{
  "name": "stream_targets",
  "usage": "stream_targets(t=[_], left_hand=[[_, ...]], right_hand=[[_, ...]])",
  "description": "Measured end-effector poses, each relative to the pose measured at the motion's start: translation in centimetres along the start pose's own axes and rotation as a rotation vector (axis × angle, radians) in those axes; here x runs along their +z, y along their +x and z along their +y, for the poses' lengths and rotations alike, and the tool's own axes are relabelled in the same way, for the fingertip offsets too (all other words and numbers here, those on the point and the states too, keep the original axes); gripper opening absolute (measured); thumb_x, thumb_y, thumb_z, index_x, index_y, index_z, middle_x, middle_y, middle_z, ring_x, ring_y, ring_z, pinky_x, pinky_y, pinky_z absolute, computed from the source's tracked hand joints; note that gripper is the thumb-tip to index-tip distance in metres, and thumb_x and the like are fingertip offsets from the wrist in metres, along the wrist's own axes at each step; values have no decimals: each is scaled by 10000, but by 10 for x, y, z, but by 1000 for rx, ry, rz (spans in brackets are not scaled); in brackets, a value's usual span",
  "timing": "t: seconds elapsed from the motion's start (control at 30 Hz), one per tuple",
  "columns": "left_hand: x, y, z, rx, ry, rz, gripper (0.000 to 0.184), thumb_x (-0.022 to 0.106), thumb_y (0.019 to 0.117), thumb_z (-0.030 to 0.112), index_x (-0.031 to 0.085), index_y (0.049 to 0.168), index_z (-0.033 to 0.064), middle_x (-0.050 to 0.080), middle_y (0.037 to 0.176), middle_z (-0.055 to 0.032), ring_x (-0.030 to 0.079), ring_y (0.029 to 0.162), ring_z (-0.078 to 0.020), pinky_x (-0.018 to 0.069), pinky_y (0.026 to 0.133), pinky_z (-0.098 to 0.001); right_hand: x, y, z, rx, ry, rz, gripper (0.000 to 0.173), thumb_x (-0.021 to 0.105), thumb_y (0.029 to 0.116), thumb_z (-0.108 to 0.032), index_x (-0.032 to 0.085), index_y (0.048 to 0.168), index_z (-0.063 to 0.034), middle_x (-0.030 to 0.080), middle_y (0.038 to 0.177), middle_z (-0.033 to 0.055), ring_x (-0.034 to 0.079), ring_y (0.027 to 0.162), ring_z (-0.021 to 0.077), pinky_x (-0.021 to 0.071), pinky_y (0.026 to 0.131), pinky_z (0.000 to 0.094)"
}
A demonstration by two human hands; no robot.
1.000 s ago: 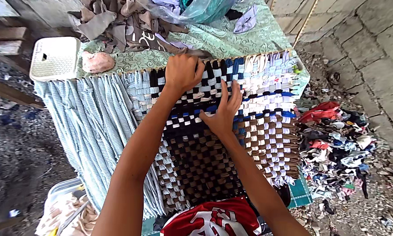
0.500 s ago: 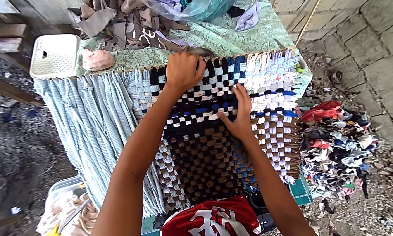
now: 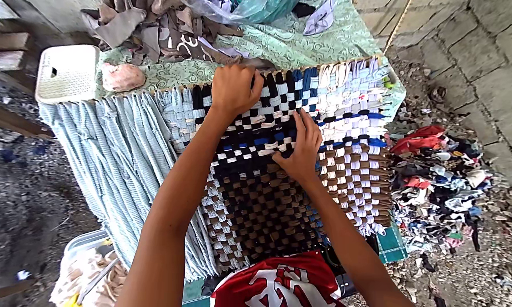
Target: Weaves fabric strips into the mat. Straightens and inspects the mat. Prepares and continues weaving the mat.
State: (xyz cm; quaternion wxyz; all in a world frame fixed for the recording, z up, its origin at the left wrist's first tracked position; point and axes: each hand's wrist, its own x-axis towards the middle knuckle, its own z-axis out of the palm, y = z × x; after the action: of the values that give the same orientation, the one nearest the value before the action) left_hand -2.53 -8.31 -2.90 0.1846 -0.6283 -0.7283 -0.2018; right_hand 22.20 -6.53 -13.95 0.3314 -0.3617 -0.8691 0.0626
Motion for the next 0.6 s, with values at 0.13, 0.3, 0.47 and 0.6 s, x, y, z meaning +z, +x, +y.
stream_targets(t=[0.13,0.3,0.47,0.6], left_hand=[[1,0,1,-8,1,13,479,340,1041,334,629,820,23,709,836,-209,712,824,-438,476,636,-616],[6,2,3,-28,15,47,481,337,1035,335,623,798,29,707,807,-194,714,802,-420,475,626,-600],[6,1,4,-32,18,51,473,340,1031,330,630,798,37,709,806,-184,717,801,-408,476,624,-587],[4,2,3,-22,19,35,462,345,1028,329,631,811,38,708,813,-189,715,807,-414,473,625,-592]], right_hand=[[-5,-4,28,-103,158,-50,948,744,846,-554,336,1608,-167,249,1701,24,200,1573,234,177,1264,571],[-21,-15,34,-138,313,-76,906,697,862,-551,377,1579,-99,302,1677,69,204,1574,261,168,1290,551],[-1,-30,-18,20,100,-11,1148,766,711,-666,291,1626,-161,143,1721,111,55,1599,291,25,1272,626],[20,-27,-25,85,-28,13,1154,823,647,-529,296,1626,-218,121,1718,145,47,1594,329,24,1262,616]])
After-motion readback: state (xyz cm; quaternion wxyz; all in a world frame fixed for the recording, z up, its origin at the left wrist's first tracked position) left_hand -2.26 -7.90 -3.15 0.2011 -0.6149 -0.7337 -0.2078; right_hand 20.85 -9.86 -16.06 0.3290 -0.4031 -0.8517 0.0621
